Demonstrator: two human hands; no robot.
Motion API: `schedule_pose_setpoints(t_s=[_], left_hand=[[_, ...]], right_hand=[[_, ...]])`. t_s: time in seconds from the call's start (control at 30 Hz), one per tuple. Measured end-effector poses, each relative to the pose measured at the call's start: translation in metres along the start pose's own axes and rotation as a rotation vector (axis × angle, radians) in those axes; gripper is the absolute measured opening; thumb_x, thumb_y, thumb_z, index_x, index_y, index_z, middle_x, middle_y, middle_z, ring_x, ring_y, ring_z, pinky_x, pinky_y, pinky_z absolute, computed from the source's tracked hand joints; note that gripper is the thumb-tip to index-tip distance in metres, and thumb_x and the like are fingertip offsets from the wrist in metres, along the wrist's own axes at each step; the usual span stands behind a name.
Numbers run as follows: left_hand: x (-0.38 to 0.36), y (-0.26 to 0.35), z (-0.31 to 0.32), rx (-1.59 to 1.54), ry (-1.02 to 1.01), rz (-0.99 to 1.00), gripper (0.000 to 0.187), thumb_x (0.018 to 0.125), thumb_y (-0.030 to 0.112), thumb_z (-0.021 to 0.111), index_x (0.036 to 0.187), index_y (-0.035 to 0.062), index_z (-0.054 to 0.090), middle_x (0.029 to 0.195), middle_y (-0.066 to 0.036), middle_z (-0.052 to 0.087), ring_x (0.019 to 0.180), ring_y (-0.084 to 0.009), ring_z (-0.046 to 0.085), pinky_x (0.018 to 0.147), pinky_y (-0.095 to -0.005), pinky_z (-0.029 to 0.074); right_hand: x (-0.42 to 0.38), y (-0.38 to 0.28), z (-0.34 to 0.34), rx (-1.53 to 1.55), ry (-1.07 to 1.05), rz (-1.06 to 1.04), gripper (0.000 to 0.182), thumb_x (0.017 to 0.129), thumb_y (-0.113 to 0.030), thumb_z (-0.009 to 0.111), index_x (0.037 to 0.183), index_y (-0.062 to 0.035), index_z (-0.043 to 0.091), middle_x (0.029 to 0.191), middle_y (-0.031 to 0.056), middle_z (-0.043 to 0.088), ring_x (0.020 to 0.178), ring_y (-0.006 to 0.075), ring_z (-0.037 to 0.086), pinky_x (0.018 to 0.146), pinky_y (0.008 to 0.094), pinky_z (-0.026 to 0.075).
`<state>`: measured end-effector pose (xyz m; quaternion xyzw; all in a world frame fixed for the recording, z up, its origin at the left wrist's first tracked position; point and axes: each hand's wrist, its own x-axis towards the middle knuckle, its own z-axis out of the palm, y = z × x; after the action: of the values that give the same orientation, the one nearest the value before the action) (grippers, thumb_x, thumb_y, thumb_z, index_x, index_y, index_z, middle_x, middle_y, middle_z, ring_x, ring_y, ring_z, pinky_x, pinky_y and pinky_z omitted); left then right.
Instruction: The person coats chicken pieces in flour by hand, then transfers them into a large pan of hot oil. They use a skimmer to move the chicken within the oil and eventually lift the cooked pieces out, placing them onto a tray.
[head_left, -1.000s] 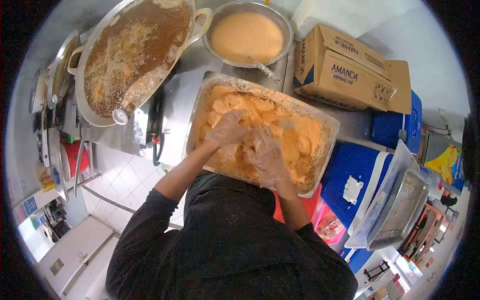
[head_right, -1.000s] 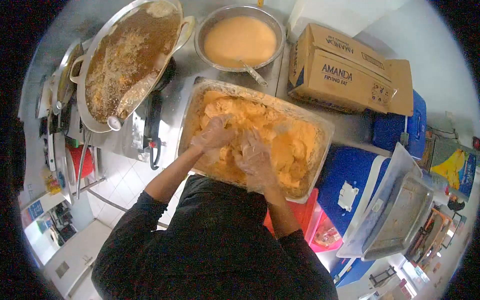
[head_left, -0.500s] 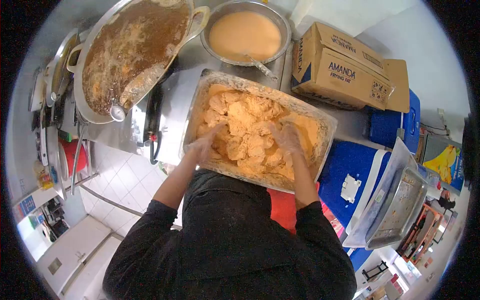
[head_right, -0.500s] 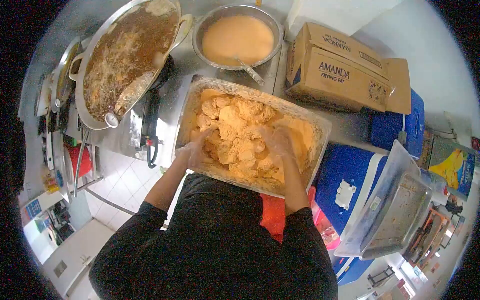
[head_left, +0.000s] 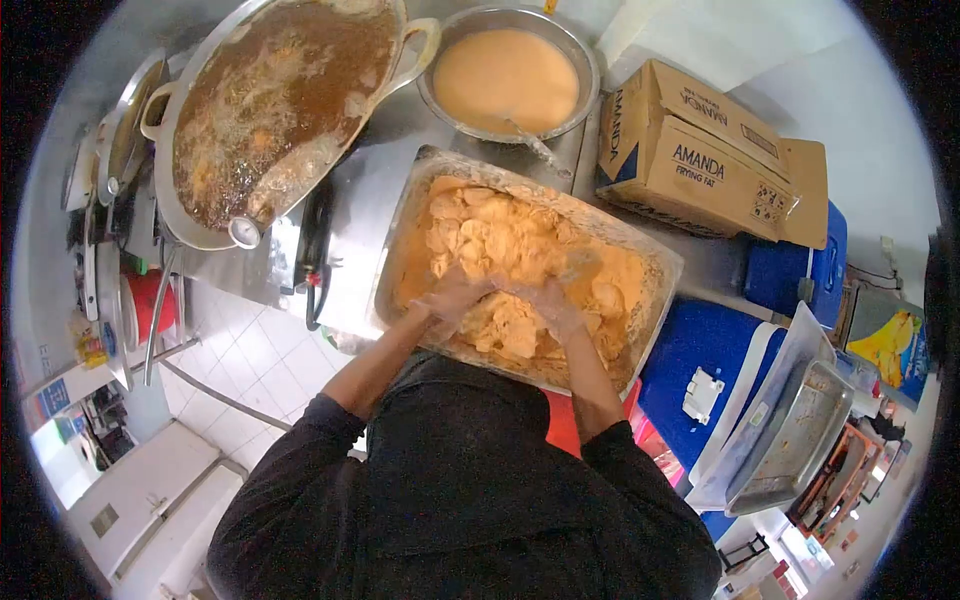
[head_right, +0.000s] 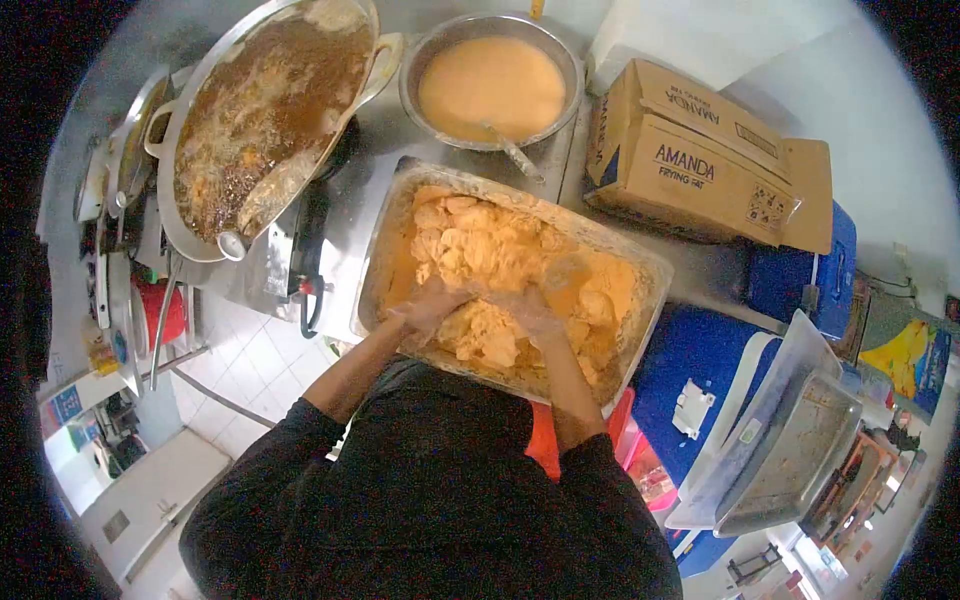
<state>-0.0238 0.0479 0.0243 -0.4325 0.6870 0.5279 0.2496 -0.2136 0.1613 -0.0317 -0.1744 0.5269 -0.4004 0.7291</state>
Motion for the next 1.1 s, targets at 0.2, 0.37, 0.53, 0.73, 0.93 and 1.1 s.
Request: schedule_pose_setpoints(t_s=[0.2, 0.37, 0.53, 0.73, 0.93, 1.1], left_hand=[[-0.049, 0.052, -0.012, -0.163, 0.310, 0.241, 0.059, 0.078, 0.032, 0.062, 0.120, -0.0044, 0.042, 0.104, -0.025, 0.055, 0.100, -0.0346, 0.054, 0.086, -0.0399, 0.043], [-0.043, 0.036, -0.002, -0.162, 0.501, 0.444, 0.055, 0.078, 0.031, 0.061, 0.118, -0.0025, 0.045, 0.104, -0.025, 0.055, 0.097, -0.0347, 0.056, 0.084, -0.0400, 0.044], [-0.088, 0.017, -0.042, -0.007, 0.429, 0.109, 0.042, 0.083, 0.019, 0.054, 0.123, 0.0130, 0.045, 0.108, -0.024, 0.054, 0.093, -0.0317, 0.058, 0.078, -0.0368, 0.048], [-0.016, -0.079, -0.009, 0.085, 0.403, -0.013, 0.064, 0.076, 0.025, 0.062, 0.131, 0.0085, 0.033, 0.098, -0.025, 0.058, 0.095, -0.0365, 0.055, 0.078, -0.0430, 0.044], [0.028, -0.065, -0.010, 0.423, 0.361, 0.090, 0.062, 0.070, 0.003, 0.059, 0.126, -0.0004, 0.033, 0.092, -0.029, 0.056, 0.086, -0.0400, 0.056, 0.072, -0.0443, 0.046], [0.073, -0.077, 0.009, 0.436, 0.440, 0.144, 0.056, 0.074, 0.018, 0.062, 0.121, -0.0016, 0.039, 0.091, -0.026, 0.058, 0.092, -0.0392, 0.055, 0.076, -0.0452, 0.045]], right_hand=[[-0.047, -0.071, 0.055, -1.029, 0.363, -0.381, 0.071, 0.077, -0.018, 0.062, 0.132, 0.0038, 0.024, 0.125, 0.0248, 0.043, 0.119, 0.0281, 0.042, 0.099, 0.0392, 0.035], [-0.047, -0.044, 0.049, -1.233, 0.457, -0.532, 0.065, 0.073, -0.013, 0.063, 0.130, 0.0012, 0.034, 0.125, 0.0239, 0.044, 0.118, 0.0282, 0.044, 0.094, 0.0384, 0.038], [-0.100, -0.080, 0.033, -0.440, 0.541, -0.369, 0.040, 0.078, -0.014, 0.059, 0.114, 0.0018, 0.052, 0.117, 0.0200, 0.054, 0.110, 0.0252, 0.051, 0.090, 0.0372, 0.040], [-0.098, -0.038, -0.075, -1.548, 0.982, -0.276, 0.027, 0.082, -0.023, 0.056, 0.094, 0.0007, 0.060, 0.087, 0.0175, 0.064, 0.082, 0.0225, 0.062, 0.064, 0.0341, 0.048], [-0.162, -0.001, -0.042, -1.800, 0.629, 0.067, 0.026, 0.082, -0.029, 0.054, 0.093, -0.0053, 0.057, 0.090, 0.0130, 0.056, 0.083, 0.0231, 0.056, 0.066, 0.0362, 0.045], [-0.143, 0.040, -0.025, -1.189, 0.652, 0.324, 0.034, 0.084, -0.033, 0.051, 0.105, -0.0070, 0.051, 0.106, 0.0126, 0.047, 0.096, 0.0231, 0.049, 0.076, 0.0367, 0.042]])
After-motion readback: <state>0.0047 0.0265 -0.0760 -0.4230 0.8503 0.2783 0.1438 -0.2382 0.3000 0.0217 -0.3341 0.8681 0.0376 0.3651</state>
